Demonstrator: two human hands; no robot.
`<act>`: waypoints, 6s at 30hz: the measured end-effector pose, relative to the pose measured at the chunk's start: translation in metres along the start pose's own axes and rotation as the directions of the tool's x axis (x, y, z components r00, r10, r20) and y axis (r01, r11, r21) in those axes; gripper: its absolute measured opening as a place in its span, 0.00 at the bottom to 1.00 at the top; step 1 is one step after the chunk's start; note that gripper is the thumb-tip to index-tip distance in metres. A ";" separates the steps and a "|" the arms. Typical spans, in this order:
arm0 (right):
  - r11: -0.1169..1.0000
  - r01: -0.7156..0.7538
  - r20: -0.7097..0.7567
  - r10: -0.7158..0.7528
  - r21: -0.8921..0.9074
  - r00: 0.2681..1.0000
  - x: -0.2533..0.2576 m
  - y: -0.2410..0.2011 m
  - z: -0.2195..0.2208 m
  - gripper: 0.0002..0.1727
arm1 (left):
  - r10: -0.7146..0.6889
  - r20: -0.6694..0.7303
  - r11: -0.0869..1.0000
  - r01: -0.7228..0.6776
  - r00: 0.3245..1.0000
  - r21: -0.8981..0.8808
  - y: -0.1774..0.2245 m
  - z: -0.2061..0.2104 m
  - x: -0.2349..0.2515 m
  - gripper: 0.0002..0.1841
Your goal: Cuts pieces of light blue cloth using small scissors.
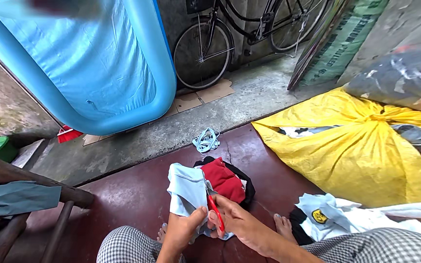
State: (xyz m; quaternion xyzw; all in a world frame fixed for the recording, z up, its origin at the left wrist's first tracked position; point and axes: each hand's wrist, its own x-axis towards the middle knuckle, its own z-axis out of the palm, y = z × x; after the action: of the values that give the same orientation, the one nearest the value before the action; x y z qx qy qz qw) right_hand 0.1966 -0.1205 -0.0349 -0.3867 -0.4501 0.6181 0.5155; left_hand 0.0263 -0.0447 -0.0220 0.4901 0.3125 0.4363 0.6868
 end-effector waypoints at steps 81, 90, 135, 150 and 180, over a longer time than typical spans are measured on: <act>0.963 -0.245 0.307 0.268 -0.111 0.913 -0.011 -0.029 -0.025 0.21 | -0.216 0.239 0.976 0.214 0.947 0.033 0.022 -0.019 0.011 0.26; 0.961 -0.229 0.223 0.260 -0.153 0.939 -0.011 -0.029 -0.024 0.18 | -0.207 0.246 0.977 0.190 0.947 0.093 0.020 -0.018 0.011 0.27; 0.849 -0.423 -0.087 0.418 -0.317 0.904 -0.009 -0.010 -0.024 0.15 | -0.443 -0.269 0.896 0.414 0.855 -0.158 -0.039 -0.027 0.056 0.20; 0.858 -0.392 -0.050 0.399 -0.332 0.916 -0.009 -0.001 -0.012 0.17 | -0.585 -0.174 0.568 0.247 0.793 -0.786 -0.042 0.000 0.048 0.05; 0.874 -0.375 -0.043 0.381 -0.307 0.923 -0.011 0.023 0.004 0.18 | -0.421 -0.519 0.860 0.145 0.744 -0.490 -0.039 -0.006 0.057 0.08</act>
State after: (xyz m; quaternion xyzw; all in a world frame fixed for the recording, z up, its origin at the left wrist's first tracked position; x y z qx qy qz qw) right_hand 0.1882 -0.1338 -0.0553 -0.5374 -0.4620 0.6322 0.3133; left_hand 0.0570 0.0041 -0.0611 0.1091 0.4883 0.5146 0.6963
